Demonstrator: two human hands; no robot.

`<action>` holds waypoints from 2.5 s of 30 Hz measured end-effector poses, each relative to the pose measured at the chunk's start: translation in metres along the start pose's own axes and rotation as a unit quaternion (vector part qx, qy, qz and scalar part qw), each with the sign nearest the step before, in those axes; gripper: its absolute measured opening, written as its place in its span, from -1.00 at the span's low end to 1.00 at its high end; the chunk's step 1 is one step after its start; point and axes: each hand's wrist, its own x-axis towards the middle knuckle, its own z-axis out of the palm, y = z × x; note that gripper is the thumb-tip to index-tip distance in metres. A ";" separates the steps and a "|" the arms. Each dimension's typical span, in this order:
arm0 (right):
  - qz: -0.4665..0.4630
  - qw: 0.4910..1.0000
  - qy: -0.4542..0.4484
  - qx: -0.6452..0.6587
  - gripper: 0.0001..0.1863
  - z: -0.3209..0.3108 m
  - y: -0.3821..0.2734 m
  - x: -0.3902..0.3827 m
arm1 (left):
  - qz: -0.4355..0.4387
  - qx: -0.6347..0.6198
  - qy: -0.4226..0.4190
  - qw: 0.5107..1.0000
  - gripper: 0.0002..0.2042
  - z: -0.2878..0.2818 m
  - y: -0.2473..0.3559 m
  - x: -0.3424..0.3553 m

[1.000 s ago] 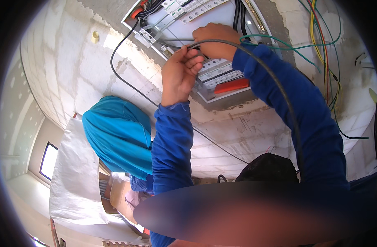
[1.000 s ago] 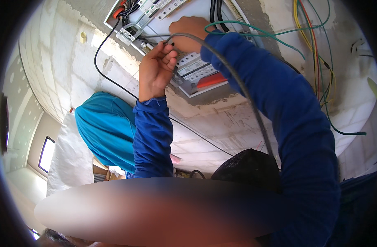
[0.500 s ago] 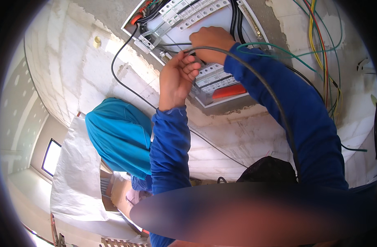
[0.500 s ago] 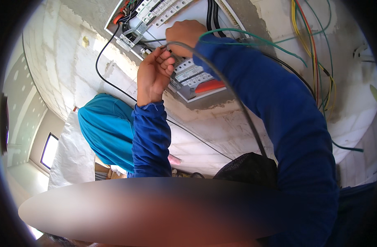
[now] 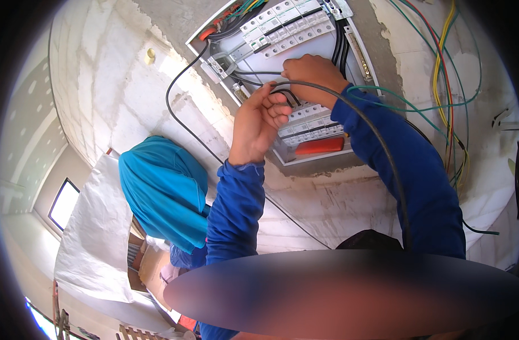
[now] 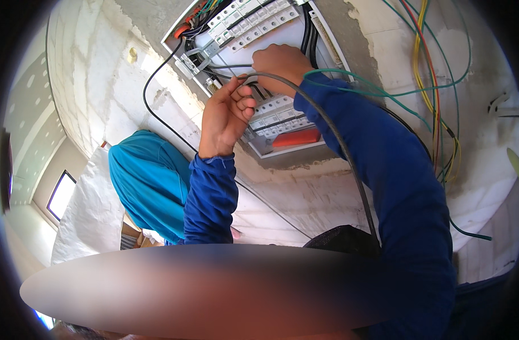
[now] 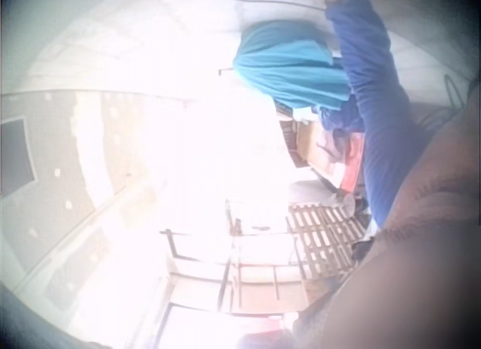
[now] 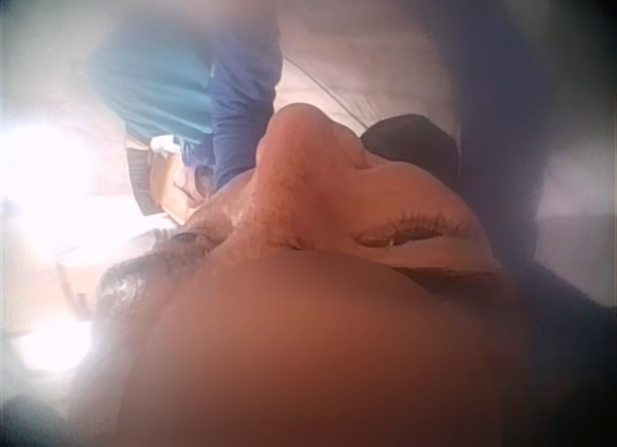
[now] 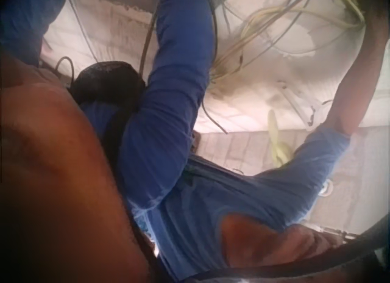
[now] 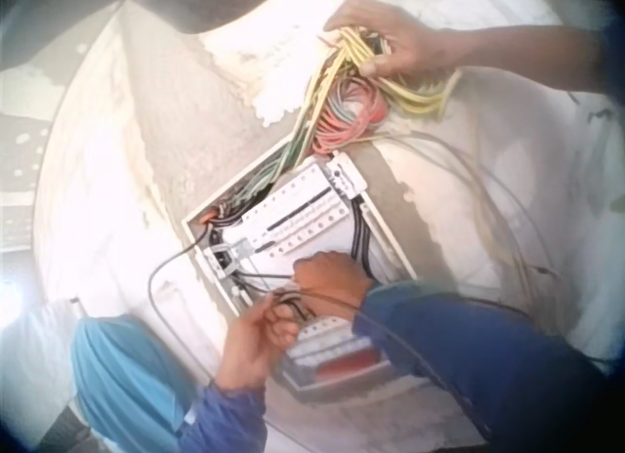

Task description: The person routes and secures multiple colored wires into an open electrical distribution board. They use a red-handled screwdriver to tighten terminal screws and organize the wiring within the panel.

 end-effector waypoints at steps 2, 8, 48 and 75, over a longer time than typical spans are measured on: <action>-0.010 1.000 -0.014 -0.007 -0.76 -0.002 0.002 0.000 | 0.000 0.003 -0.008 1.000 -0.72 0.000 0.000 0.000; -0.004 0.999 -0.047 0.001 -0.73 -0.003 0.003 0.004 | -0.005 0.025 0.007 1.000 -0.72 0.000 0.002 -0.002; -0.033 0.999 -0.039 -0.013 -0.85 0.002 0.005 -0.002 | 0.108 -0.140 0.162 0.971 -0.84 0.022 0.009 -0.014; -0.027 0.999 -0.037 -0.003 -0.79 0.001 0.005 -0.003 | 0.159 -0.024 0.190 0.968 -0.81 0.015 0.006 -0.029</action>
